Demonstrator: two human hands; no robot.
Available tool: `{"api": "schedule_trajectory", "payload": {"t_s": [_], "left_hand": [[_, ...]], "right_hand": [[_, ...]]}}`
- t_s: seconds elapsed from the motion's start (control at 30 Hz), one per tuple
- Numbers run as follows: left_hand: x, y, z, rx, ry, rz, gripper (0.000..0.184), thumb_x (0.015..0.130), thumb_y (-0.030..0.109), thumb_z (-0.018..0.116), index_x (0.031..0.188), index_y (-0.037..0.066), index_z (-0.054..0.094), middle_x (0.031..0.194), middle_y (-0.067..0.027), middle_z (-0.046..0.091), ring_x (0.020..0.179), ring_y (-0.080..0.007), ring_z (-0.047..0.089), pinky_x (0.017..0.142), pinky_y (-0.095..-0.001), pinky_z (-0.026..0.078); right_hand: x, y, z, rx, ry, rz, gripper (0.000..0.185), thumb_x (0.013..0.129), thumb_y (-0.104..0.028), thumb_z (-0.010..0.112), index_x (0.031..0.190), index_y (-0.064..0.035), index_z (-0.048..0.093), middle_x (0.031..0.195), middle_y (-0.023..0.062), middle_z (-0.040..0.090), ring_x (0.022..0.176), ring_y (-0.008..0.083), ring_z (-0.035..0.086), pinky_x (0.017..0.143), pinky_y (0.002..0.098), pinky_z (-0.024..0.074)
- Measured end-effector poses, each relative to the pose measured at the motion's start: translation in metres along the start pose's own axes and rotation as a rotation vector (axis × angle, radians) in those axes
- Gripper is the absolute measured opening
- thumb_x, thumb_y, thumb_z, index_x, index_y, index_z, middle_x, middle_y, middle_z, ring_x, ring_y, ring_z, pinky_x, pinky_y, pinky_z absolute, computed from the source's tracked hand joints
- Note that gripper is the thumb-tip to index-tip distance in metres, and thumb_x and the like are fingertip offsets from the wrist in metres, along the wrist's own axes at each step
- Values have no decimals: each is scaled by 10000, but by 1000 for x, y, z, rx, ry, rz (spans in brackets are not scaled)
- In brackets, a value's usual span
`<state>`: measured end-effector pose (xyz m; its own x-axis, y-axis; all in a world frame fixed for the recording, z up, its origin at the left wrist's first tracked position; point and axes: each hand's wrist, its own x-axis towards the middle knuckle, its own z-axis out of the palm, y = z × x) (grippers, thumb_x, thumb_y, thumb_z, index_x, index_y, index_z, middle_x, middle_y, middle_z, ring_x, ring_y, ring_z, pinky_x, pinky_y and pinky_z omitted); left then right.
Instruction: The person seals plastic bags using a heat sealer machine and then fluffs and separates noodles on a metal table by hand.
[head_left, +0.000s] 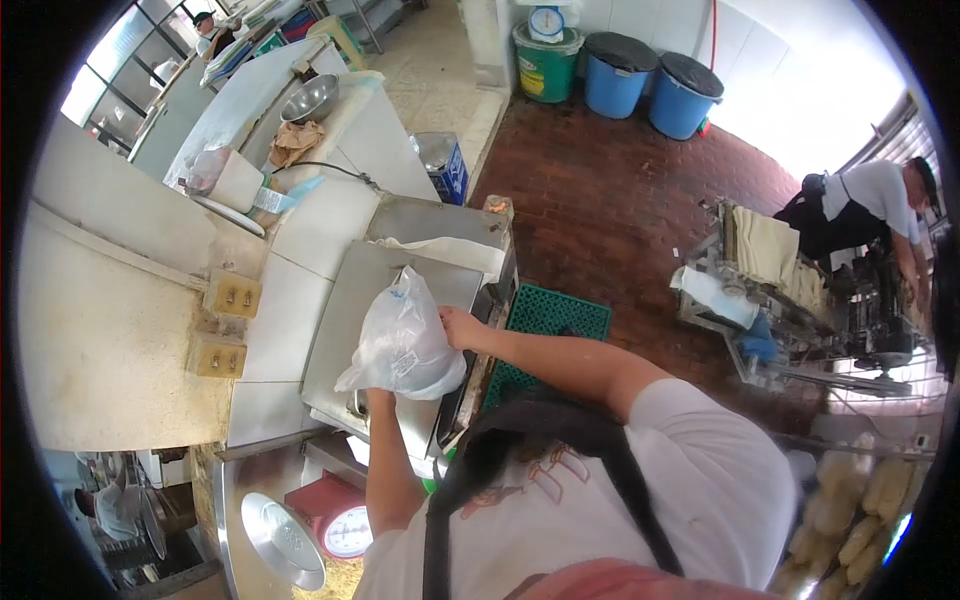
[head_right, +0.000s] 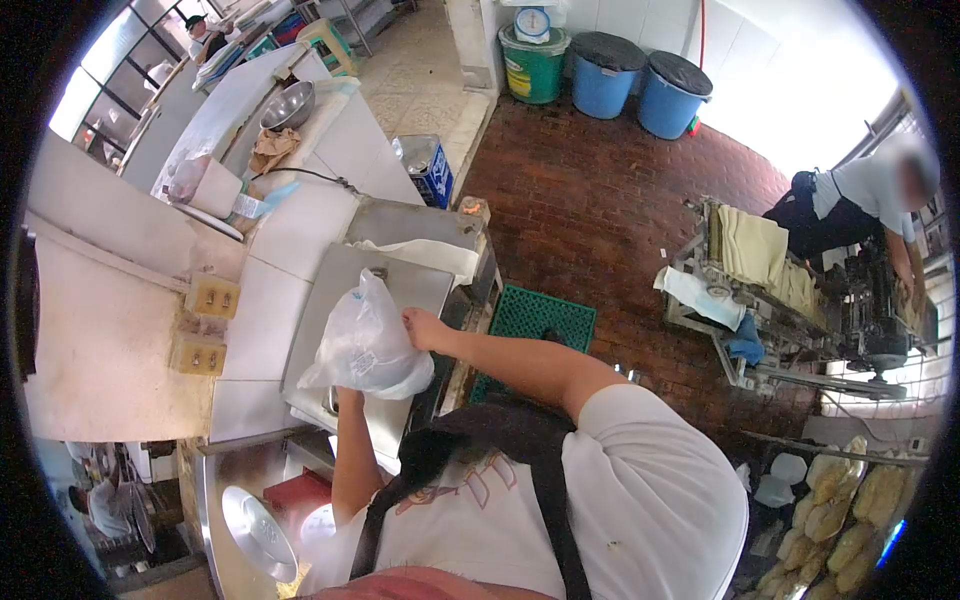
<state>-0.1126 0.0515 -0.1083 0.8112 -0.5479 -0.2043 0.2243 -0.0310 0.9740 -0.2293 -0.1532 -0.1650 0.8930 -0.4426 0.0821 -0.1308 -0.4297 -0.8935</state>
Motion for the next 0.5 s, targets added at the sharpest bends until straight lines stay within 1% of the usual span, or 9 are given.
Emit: {"api": "schedule_trajectory", "payload": {"t_s": [0.03,0.13,0.23,0.33,0.43,0.5], "left_hand": [[-4,9,5,-6,22,-36,580,975,245,605,1461,16,387,1360,-134,535,1188,-236,574,984,-369,501],[-2,0,0,8,-17,25,598,965,262,626,1458,18,390,1348,-133,544,1165,-235,587,966,-367,511],[6,-5,-5,74,-66,34,518,1020,313,509,1462,67,398,1394,-107,524,1231,-239,560,1010,-379,497],[8,-23,-16,-102,-22,-41,525,1023,313,502,1474,72,383,1410,-115,511,1249,-251,546,1030,-395,485],[2,-14,-9,24,-43,26,543,1023,310,497,1492,74,358,1433,-122,490,1275,-262,528,1053,-406,469],[6,-25,-9,-120,18,28,555,993,263,571,1465,40,383,1375,-135,521,1203,-257,570,1001,-379,506]], "right_hand": [[0,1,1,-17,1,-14,207,854,-176,597,998,-30,620,949,222,666,900,423,638,816,463,519],[-2,2,0,-35,19,-74,221,862,-183,591,1014,-25,616,984,221,659,896,422,638,801,474,522],[-3,-7,-9,14,-45,-46,208,868,-177,581,1007,-25,612,1003,219,656,902,421,640,792,473,523],[-7,-26,-16,5,-43,111,187,876,-155,564,1004,-29,617,983,206,654,892,408,641,798,455,521],[-1,1,-2,-65,-50,-50,184,877,-154,560,1004,-33,615,965,201,657,887,401,644,796,450,521],[3,11,-1,87,-122,-12,188,865,-150,573,1009,-35,611,948,202,658,886,399,646,786,454,523]]}}
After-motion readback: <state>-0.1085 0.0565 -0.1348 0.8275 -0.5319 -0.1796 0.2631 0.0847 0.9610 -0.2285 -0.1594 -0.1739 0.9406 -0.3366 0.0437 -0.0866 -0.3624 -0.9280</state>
